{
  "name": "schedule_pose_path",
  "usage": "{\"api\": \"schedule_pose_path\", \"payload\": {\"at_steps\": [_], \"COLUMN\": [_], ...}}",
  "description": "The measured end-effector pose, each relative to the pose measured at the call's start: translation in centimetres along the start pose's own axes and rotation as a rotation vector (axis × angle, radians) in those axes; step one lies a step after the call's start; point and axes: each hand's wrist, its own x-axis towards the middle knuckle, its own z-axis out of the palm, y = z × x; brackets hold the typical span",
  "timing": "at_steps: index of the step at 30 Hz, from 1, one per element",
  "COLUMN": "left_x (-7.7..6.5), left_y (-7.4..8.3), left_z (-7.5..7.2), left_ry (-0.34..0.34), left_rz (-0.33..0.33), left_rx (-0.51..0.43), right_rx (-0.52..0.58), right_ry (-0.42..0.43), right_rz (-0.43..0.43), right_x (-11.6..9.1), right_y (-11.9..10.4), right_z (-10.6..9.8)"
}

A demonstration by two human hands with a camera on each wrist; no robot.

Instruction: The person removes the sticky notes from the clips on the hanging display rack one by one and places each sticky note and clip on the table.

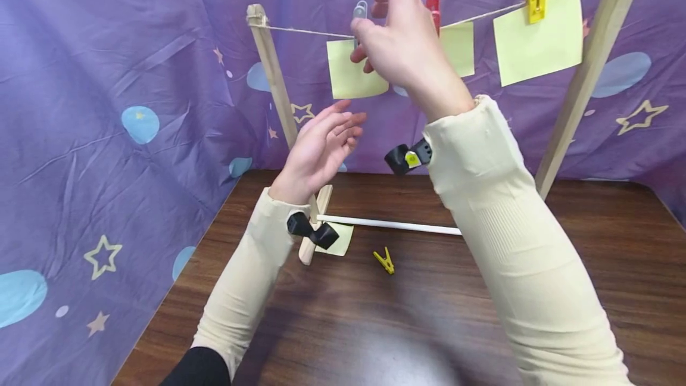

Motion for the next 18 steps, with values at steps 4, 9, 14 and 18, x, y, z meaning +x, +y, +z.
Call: {"api": "schedule_pose_path", "payload": {"at_steps": [4, 9, 14, 18], "left_x": [0.4, 0.5, 0.7, 0.8], "left_y": [0.0, 0.1, 0.1, 0.1], "left_z": [0.6, 1.2, 1.4, 1.6], "left_ry": [-0.035, -0.034, -0.028, -0.03], "left_rz": [-0.003, 0.01, 0.02, 0.031], "left_rx": [-0.018, -0.033, -0.067, -0.082], "right_rx": [0.078, 0.146, 0.197, 0.283], "right_ry": [-0.031, -0.051, -0.06, -0.07], "right_rz": [0.034, 0.078, 0.089, 0.079], "right_x": [0.8, 1.4, 1.6, 1.6], "right_y": [0.1, 0.0, 0.0, 0.1], "right_z": [0.2, 0.4, 0.5, 0.2]}}
